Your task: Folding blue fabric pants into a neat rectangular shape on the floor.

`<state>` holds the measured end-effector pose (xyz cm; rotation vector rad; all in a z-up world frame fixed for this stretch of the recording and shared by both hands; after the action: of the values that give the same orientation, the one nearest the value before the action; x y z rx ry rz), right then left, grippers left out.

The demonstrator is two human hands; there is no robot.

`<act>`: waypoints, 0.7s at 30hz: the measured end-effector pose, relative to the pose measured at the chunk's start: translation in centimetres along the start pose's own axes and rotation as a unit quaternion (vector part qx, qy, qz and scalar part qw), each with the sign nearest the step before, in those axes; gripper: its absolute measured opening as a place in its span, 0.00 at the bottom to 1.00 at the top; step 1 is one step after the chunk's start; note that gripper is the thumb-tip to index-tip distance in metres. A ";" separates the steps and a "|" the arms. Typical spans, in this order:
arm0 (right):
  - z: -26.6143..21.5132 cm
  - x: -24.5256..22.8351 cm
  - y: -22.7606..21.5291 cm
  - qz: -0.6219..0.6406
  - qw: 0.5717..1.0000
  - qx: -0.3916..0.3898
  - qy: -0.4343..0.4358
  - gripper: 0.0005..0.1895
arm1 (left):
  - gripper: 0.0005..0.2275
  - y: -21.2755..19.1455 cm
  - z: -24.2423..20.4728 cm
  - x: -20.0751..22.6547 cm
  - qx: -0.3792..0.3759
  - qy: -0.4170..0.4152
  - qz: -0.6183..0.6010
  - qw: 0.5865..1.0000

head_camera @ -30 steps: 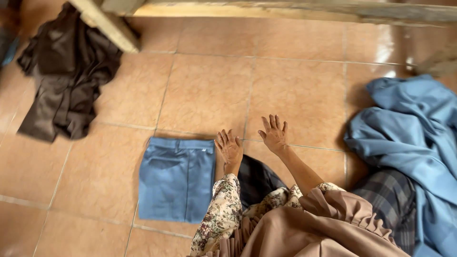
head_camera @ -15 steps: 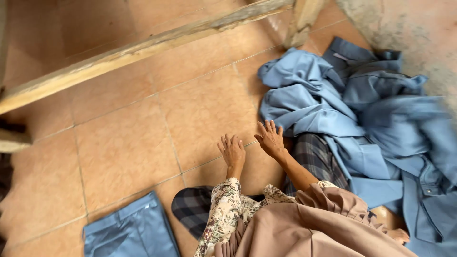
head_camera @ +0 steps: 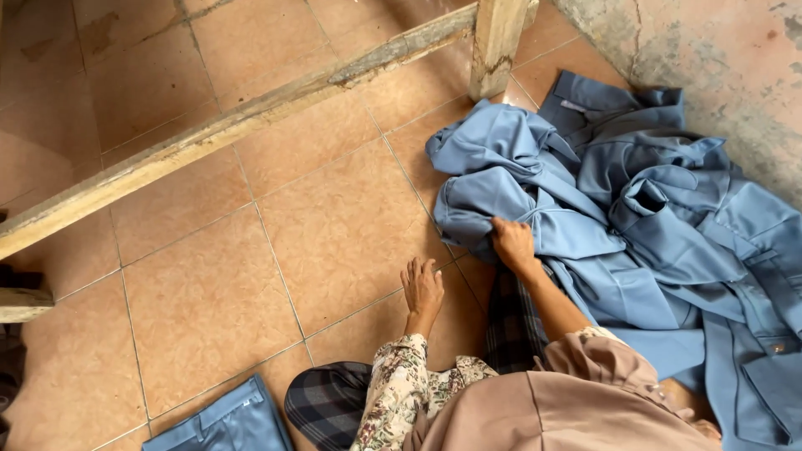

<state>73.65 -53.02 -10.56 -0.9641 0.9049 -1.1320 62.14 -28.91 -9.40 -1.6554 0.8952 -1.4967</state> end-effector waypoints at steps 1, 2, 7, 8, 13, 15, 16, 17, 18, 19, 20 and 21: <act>0.3 0.2 -2.1 0.001 1.000 -0.003 0.002 0.10 | 0.16 0.0 0.1 0.1 -0.003 0.000 0.001 1.000; 0.6 1.2 -3.5 0.039 0.997 -0.045 0.051 0.13 | 0.18 -0.1 0.1 0.2 -0.005 -0.003 -0.011 1.000; 1.7 1.9 -16.0 0.170 0.978 -0.075 0.097 0.18 | 0.24 -1.0 1.2 2.2 0.000 -0.002 -0.085 0.996; 1.8 0.9 -19.0 0.191 0.977 -0.067 0.071 0.16 | 0.28 -2.4 1.2 3.3 0.012 -0.002 -0.113 0.994; 1.8 -3.1 -32.4 0.326 0.944 -0.036 -0.030 0.13 | 0.49 -7.2 1.1 6.9 -0.019 -0.063 -0.209 0.976; 1.7 -3.6 -36.2 0.410 0.903 0.010 -0.127 0.07 | 0.56 -8.1 1.6 7.4 0.100 0.008 -0.265 0.959; 1.8 -3.0 -37.0 0.411 0.903 0.009 -0.126 0.07 | 0.56 -5.7 2.6 5.3 0.099 0.007 -0.265 0.959; 1.9 -2.3 -38.4 0.431 0.891 0.030 -0.136 0.07 | 0.35 -4.5 3.2 5.6 0.140 0.134 -0.113 0.975; 1.9 -1.5 -39.7 0.451 0.879 0.052 -0.146 0.09 | 0.19 -2.3 3.3 6.0 0.175 0.255 0.043 0.950; 2.4 -1.9 -42.0 0.451 0.879 0.052 -0.145 0.09 | 0.19 -5.4 2.2 8.1 0.174 0.254 0.043 0.950; 2.9 -1.9 -44.3 0.512 0.847 0.046 -0.132 0.08 | 0.19 -7.6 2.1 8.5 0.091 0.175 -0.173 0.965; 3.6 -1.9 -46.5 0.572 0.811 0.041 -0.117 0.11 | 0.21 -9.1 1.6 9.3 0.001 0.087 -0.377 0.922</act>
<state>62.46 -57.41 34.51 -0.3083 0.9804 -0.0022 64.75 -32.36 2.99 -2.0079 0.3247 -2.1712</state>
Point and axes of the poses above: each hand's wrist, its own z-axis towards the middle knuckle, its own y-axis out of the palm, x = y × z, the point moved 9 cm from there along z, towards the middle knuckle, and after that the axes turned 3 degrees about y, right-handed, at the moved point
